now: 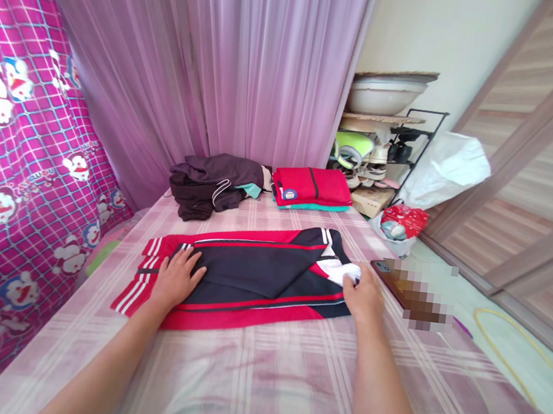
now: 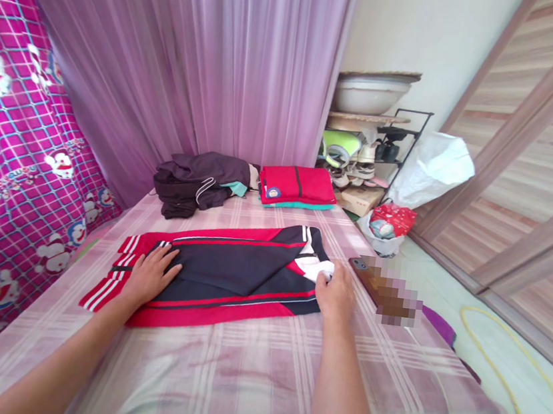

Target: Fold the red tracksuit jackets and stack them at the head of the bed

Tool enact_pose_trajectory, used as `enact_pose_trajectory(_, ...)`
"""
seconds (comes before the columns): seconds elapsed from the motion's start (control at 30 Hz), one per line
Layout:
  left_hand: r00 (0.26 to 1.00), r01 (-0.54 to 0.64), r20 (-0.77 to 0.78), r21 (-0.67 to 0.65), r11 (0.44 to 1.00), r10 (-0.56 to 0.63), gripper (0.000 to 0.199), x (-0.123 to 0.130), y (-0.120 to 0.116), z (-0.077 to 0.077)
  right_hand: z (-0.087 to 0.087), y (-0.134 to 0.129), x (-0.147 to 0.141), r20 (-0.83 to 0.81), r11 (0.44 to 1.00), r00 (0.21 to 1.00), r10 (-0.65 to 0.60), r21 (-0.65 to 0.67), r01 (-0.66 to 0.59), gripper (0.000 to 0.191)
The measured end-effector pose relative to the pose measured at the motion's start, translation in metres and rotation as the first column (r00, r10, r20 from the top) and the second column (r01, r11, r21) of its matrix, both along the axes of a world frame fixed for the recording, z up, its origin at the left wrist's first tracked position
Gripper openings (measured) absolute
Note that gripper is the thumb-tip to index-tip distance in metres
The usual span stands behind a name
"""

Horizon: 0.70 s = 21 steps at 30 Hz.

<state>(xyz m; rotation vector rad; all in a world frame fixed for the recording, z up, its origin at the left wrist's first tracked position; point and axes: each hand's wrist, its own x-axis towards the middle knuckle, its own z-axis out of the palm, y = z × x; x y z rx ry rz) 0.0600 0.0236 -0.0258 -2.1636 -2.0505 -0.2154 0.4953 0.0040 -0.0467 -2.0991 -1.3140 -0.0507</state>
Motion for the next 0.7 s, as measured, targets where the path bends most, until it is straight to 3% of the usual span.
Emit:
enact_pose_trajectory(0.27, 1.0, 0.006, -0.004, -0.032, 0.999, -0.006, 0.053, 0.001, -0.002, -0.002, 0.005, 0.0, 0.0, -0.056, 0.998, 0.998, 0.002, -0.056, -0.005, 0.059)
enact_pose_trajectory(0.37, 1.0, 0.012, -0.02, -0.045, 0.999, -0.013, 0.052, 0.003, -0.002, 0.004, 0.009, -0.001, -0.003, -0.062, 0.998, 0.998, 0.012, -0.06, -0.016, 0.061)
enact_pose_trajectory(0.57, 0.991, 0.101, -0.057, -0.24, 0.966, -0.118, 0.047, -0.006, 0.023, 0.053, 0.02, -0.001, -0.002, -0.061, 0.991, 0.998, -0.032, -0.131, 0.024, 0.065)
enact_pose_trajectory(0.7, 0.997, -0.02, -0.083, -0.251, 0.968, 0.0, 0.047, -0.014, 0.046, 0.081, 0.03, -0.002, 0.006, -0.072, 0.946, 0.991, -0.11, -0.313, 0.083, 0.072)
